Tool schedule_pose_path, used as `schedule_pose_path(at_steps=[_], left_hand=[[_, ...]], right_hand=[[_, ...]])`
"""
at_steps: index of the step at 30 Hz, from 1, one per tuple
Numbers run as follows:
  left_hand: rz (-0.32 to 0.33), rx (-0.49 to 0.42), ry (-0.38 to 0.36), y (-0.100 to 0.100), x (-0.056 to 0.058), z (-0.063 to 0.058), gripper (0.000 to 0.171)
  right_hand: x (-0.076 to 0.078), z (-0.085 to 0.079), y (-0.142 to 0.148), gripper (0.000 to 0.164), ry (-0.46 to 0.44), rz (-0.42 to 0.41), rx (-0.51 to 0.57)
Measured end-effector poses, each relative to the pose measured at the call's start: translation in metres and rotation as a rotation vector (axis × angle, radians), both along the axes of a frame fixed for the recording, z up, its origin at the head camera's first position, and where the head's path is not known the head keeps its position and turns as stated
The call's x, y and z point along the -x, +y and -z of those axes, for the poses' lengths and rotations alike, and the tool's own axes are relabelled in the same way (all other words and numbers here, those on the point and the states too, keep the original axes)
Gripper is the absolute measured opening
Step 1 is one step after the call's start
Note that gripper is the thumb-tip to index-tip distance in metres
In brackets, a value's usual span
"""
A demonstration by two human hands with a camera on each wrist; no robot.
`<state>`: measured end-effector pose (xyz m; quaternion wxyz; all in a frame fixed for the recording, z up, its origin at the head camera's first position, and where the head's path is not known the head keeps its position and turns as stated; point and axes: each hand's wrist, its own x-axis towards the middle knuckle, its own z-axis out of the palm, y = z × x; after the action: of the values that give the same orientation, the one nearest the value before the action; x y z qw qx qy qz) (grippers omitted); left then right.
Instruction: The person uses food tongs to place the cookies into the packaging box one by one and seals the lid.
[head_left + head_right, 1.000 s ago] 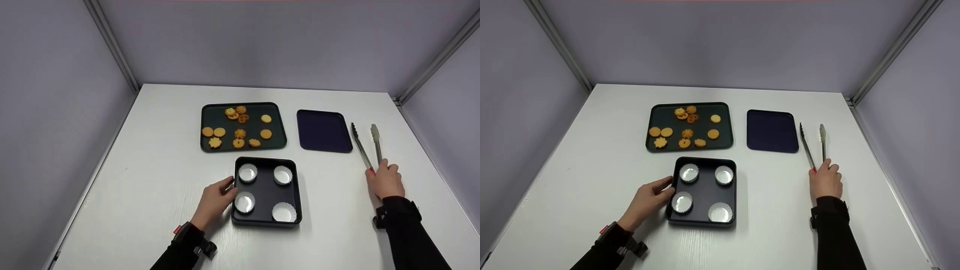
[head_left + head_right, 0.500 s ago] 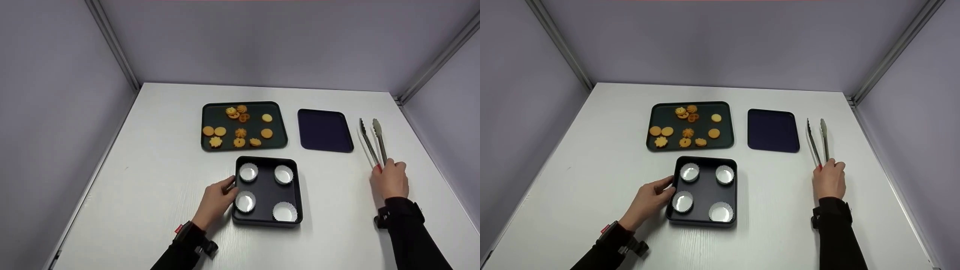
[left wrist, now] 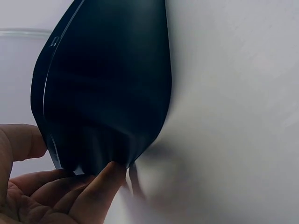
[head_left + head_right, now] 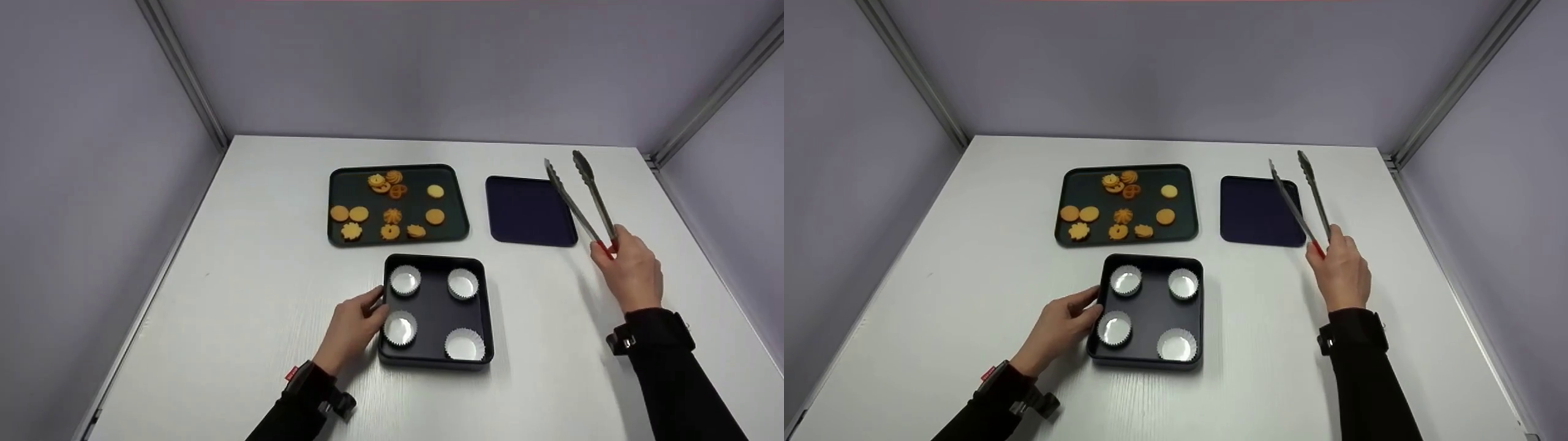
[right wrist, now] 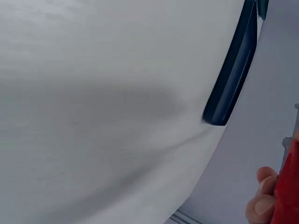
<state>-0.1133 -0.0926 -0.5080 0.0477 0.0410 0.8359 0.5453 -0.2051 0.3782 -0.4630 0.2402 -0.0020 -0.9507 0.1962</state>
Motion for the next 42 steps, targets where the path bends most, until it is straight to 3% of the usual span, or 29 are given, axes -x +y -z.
schedule_pose_path(at_steps=[8,23,30,42], left_hand=[[-0.006,0.004,0.011,-0.001,0.0,-0.002,0.047],[-0.023,0.003,0.016,-0.001,-0.003,-0.004,0.046],[-0.022,-0.013,0.013,-0.001,-0.003,-0.004,0.046],[-0.019,0.007,0.002,0.001,-0.005,-0.005,0.046]], right_hand=[[0.0,-0.015,-0.026,0.037,0.107,-0.147,-0.05],[0.001,-0.031,-0.073,0.026,0.035,-0.432,-0.153],[0.006,-0.033,-0.091,0.024,-0.012,-0.488,-0.199],[0.012,-0.022,-0.103,0.023,-0.144,-0.507,-0.217]])
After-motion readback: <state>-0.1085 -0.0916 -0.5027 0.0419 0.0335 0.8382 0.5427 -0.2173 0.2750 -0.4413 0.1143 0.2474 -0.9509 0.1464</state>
